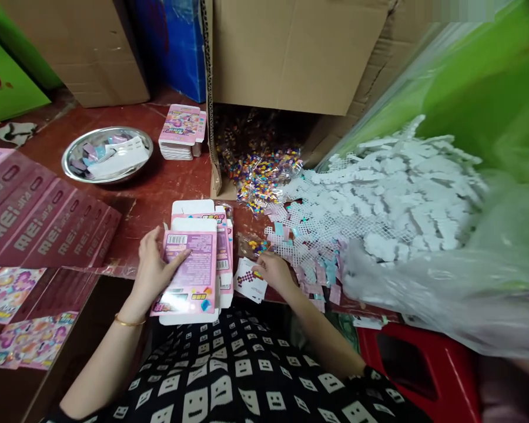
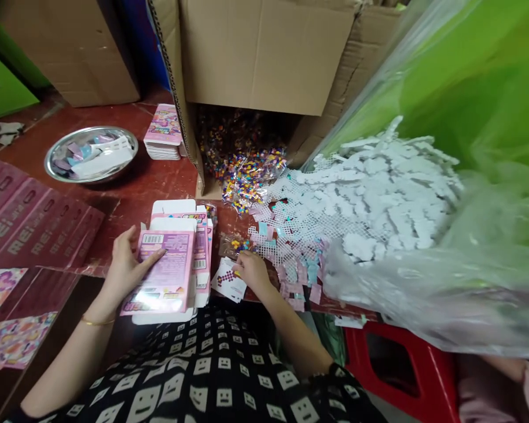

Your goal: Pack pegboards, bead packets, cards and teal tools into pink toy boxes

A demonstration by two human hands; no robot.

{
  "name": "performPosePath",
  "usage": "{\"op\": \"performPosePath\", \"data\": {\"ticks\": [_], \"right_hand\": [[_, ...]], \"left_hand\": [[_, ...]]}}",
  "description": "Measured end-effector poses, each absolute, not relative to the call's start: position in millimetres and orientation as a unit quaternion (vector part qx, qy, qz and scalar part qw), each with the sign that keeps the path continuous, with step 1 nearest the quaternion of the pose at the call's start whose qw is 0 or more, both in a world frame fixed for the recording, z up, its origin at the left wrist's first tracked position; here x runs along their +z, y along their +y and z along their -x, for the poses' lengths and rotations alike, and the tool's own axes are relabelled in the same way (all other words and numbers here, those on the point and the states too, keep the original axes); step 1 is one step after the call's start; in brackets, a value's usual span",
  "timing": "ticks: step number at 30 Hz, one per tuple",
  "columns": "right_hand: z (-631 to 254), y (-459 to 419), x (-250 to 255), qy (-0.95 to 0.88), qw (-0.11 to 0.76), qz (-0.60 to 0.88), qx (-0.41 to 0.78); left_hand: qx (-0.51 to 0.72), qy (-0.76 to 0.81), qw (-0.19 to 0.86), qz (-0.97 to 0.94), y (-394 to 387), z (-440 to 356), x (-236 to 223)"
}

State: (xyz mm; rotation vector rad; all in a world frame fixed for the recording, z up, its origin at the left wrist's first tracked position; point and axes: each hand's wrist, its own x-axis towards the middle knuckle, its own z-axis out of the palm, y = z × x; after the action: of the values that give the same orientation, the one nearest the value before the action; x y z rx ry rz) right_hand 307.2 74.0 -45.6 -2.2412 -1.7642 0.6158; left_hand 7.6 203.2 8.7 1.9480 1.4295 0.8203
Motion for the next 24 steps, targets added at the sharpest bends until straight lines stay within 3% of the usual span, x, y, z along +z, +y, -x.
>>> {"op": "performPosePath", "data": {"ticks": [2, 6, 11, 12, 14, 16, 20, 24], "right_hand": [[-306.8, 73.9, -43.9, -0.609, 0.109, 0.757, 0.209], [-312.0, 61.3, -39.7, -0.63, 0.113, 0.736, 0.22], [-399.4, 52.2, -7.9, -0.59, 0.134, 0.77, 0.204], [-425.0, 58.0, -0.8, -0.584, 0.095, 0.789, 0.166], [-470.1, 78.6, 8.7, -0.598, -0.095, 0.788, 0.114], [-497.7, 105.4, 10.5, -0.609, -0.184, 0.765, 0.102], [-503.5, 144.4, 0.3, -0.673, -0.234, 0.695, 0.1], [-496.5, 150.3, -8.6, -0.717, -0.258, 0.641, 0.092]], "left_hand": [[0.296, 0.53, 0.222, -0.763, 200.9, -5.9, 11.5], [0.29, 0.515, 0.183, -0.786, 195.3, -2.6, 20.9], [0.308, 0.488, 0.133, -0.806, 200.8, -7.4, 42.9], [0.311, 0.475, 0.125, -0.814, 204.1, -12.1, 48.5], [0.305, 0.438, 0.105, -0.839, 211.6, -26.7, 59.5], [0.279, 0.39, 0.087, -0.873, 219.0, -47.9, 68.8], [0.188, 0.303, 0.095, -0.929, 229.5, -104.2, 75.9], [0.041, 0.251, 0.249, -0.934, 234.0, -170.9, 58.8]]}}
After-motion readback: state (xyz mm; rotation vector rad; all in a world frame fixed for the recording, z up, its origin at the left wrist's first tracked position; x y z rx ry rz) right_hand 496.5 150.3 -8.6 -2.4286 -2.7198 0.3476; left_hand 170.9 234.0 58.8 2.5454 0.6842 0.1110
